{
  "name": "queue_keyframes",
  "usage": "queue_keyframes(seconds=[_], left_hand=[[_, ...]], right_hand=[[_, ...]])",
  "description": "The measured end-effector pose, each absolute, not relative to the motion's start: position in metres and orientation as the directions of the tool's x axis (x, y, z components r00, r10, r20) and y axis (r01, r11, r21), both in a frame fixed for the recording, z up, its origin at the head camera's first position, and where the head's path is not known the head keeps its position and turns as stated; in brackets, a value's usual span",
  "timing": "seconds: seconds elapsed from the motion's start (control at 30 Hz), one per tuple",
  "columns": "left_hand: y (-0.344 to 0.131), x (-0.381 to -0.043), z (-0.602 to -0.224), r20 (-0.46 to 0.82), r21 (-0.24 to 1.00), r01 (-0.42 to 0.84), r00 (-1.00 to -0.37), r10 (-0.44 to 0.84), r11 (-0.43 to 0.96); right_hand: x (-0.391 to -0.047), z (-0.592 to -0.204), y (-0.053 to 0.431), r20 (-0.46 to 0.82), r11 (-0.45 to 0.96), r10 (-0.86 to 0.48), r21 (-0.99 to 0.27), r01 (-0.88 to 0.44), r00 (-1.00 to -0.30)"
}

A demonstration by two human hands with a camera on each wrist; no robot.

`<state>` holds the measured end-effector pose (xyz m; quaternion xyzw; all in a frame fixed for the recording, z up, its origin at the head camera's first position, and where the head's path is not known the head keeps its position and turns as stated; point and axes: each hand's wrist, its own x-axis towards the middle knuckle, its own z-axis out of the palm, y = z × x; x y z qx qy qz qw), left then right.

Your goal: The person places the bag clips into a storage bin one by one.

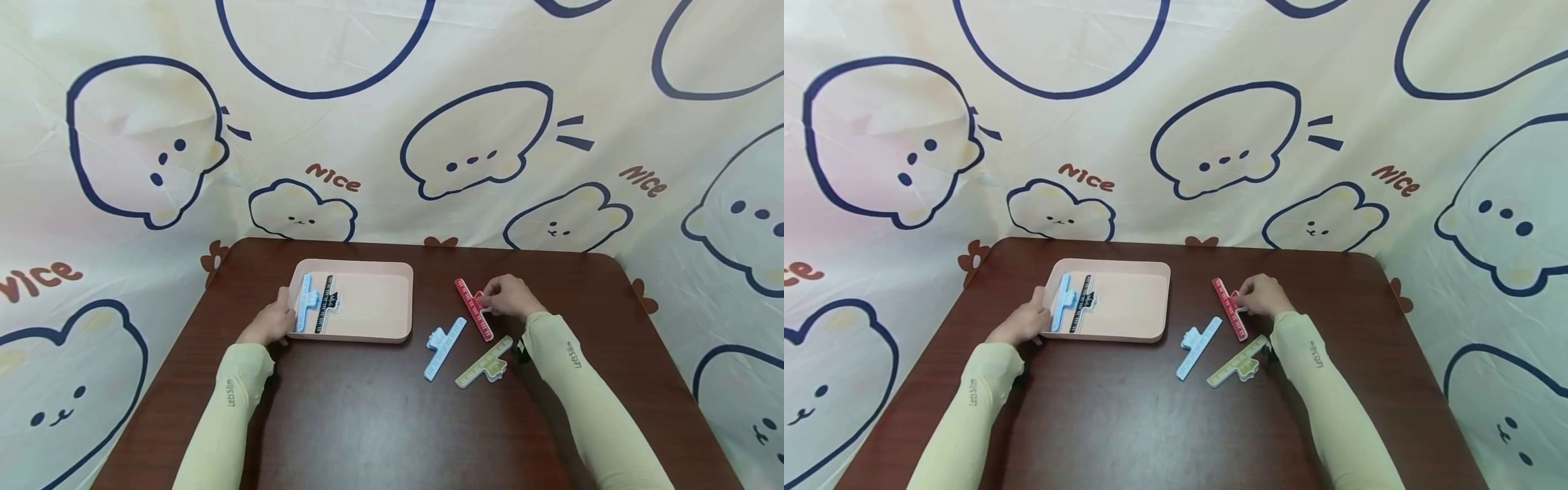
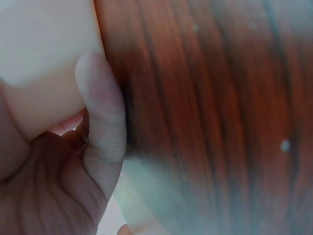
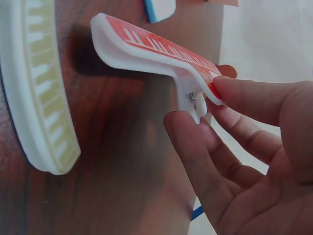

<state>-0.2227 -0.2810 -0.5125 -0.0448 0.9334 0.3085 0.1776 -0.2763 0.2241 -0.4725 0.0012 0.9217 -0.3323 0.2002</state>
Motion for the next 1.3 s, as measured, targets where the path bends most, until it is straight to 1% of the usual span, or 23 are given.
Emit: queue_keyframes(seconds=[0.27,0.57,0.8,0.97,1.3], left_hand=[[-0.280,-0.223,-0.512,-0.364,0.554,-0.203,-0.931,0.016,0.808],[-0.278,-0.221,-0.512,-0.372,0.558,-0.203,-0.928,0.024,0.805],[-0.278,-0.222,-0.508,-0.365,0.554,-0.206,-0.931,0.013,0.807],[-0.277,-0.222,-0.509,-0.365,0.554,-0.207,-0.931,0.012,0.806],[-0.279,-0.224,-0.511,-0.380,0.549,-0.215,-0.925,0.011,0.808]], right_hand=[[-0.278,-0.459,0.227,-0.350,0.748,-0.130,-0.649,0.140,-0.928],[-0.276,-0.446,0.225,-0.365,0.691,-0.143,-0.702,0.171,-0.920],[-0.276,-0.441,0.222,-0.377,0.625,-0.199,-0.760,0.179,-0.905],[-0.277,-0.439,0.220,-0.397,0.564,-0.227,-0.798,0.213,-0.889],[-0.279,-0.436,0.211,-0.412,0.509,-0.284,-0.830,0.228,-0.866]])
